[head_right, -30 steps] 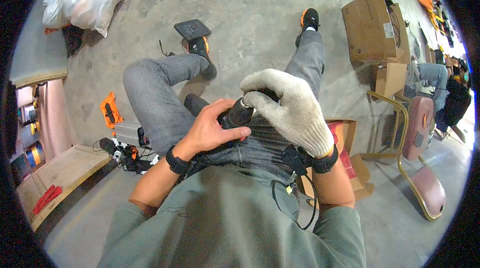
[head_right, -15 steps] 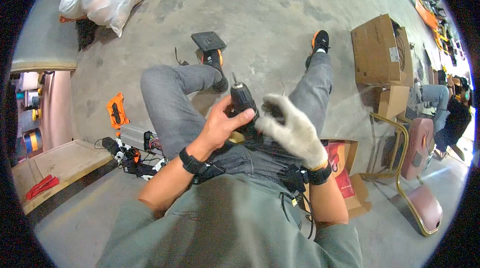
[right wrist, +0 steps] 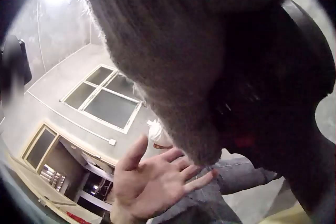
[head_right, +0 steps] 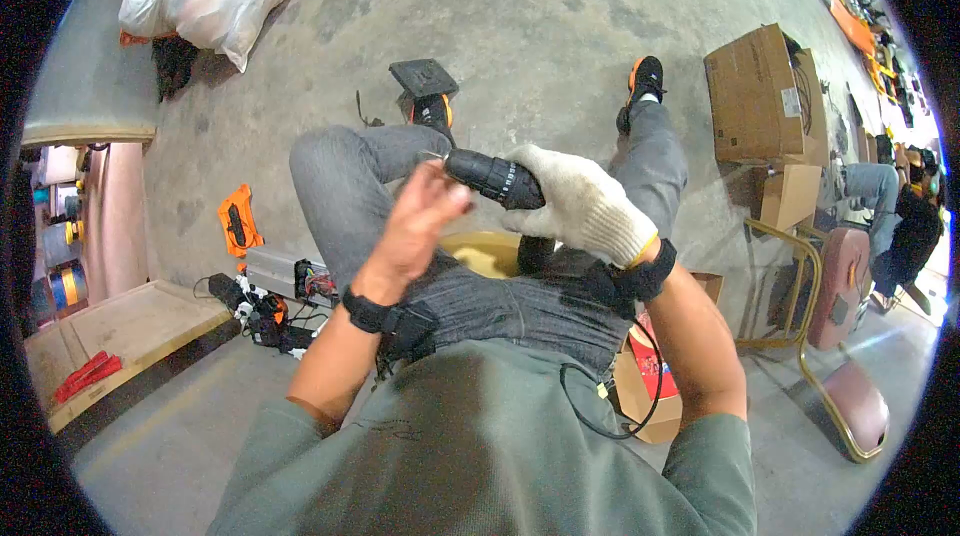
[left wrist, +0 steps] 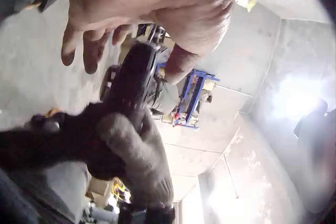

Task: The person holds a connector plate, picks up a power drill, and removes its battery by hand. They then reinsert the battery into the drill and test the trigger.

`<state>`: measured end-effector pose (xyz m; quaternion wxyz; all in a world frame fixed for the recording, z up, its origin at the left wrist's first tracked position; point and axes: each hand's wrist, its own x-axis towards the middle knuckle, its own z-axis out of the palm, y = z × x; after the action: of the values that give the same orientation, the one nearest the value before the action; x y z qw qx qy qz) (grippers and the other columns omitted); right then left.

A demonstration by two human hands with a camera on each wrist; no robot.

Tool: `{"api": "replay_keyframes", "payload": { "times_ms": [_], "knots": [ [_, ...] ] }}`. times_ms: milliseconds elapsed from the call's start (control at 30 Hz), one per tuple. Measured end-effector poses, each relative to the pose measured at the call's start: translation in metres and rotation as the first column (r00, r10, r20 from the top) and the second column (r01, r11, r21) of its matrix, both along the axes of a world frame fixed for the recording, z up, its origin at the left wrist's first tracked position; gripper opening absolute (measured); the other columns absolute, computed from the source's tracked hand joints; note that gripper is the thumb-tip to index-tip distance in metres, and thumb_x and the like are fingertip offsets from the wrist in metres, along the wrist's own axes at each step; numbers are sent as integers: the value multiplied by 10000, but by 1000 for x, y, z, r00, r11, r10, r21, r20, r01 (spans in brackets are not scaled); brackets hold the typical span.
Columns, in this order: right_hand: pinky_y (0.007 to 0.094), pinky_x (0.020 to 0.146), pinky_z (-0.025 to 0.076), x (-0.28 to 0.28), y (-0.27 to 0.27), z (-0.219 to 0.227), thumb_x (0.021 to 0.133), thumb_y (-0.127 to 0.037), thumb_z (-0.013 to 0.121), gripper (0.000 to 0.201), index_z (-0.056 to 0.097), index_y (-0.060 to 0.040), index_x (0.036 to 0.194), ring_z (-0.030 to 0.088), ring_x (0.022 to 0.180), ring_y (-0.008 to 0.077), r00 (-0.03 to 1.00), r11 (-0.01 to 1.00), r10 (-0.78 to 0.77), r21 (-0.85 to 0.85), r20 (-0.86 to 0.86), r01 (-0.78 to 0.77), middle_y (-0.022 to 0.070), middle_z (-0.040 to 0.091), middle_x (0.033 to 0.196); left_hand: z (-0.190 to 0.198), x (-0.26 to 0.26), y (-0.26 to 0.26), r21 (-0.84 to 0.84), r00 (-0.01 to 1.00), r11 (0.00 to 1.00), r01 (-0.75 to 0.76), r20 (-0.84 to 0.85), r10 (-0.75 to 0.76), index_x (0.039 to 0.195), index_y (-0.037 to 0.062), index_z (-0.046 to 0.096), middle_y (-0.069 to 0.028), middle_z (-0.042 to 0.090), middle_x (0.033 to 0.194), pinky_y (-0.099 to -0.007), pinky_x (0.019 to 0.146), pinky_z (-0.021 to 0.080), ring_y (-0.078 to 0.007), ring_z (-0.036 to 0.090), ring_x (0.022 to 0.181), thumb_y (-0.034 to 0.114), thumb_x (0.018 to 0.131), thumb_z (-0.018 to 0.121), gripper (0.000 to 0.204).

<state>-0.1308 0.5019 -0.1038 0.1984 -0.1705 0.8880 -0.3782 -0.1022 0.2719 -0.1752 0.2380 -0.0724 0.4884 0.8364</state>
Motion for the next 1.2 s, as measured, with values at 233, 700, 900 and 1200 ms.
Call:
{"api": "replay_keyframes", "payload": {
  "times_ms": [233,700,900,1200],
  "knots": [
    [458,791,529,-22,-12,7,746,-256,782,520,579,-61,1183,673,914,405,933,983,101,111,344,-147,215,674,919,50,-24,-40,-918,461,294,-264,-389,-798,1396,33,465,-180,515,1359,-457,1089,404,-349,496,1296,131,750,787,728],
    [478,775,544,-24,-35,-27,757,-430,729,512,645,-6,1031,675,904,428,951,941,307,164,-42,-297,239,693,916,7,-25,8,-836,407,150,-528,-404,-819,865,26,543,-118,590,753,-425,635,541,-309,650,735,44,782,609,107],
    [478,763,543,-24,-41,-23,738,-408,730,452,675,-27,974,674,882,429,967,935,245,248,63,-253,237,695,898,8,-20,16,-745,413,-3,-667,-366,-834,835,65,565,-88,592,759,-380,629,494,-247,624,761,87,770,624,91],
    [479,739,549,-8,-43,-44,716,-336,726,344,688,-47,898,683,845,414,983,986,110,143,-147,-89,210,699,852,-1,-27,16,-726,380,-17,-688,-339,-861,788,86,587,-73,617,741,-379,678,455,-233,613,755,107,762,618,45]
  ]
}}
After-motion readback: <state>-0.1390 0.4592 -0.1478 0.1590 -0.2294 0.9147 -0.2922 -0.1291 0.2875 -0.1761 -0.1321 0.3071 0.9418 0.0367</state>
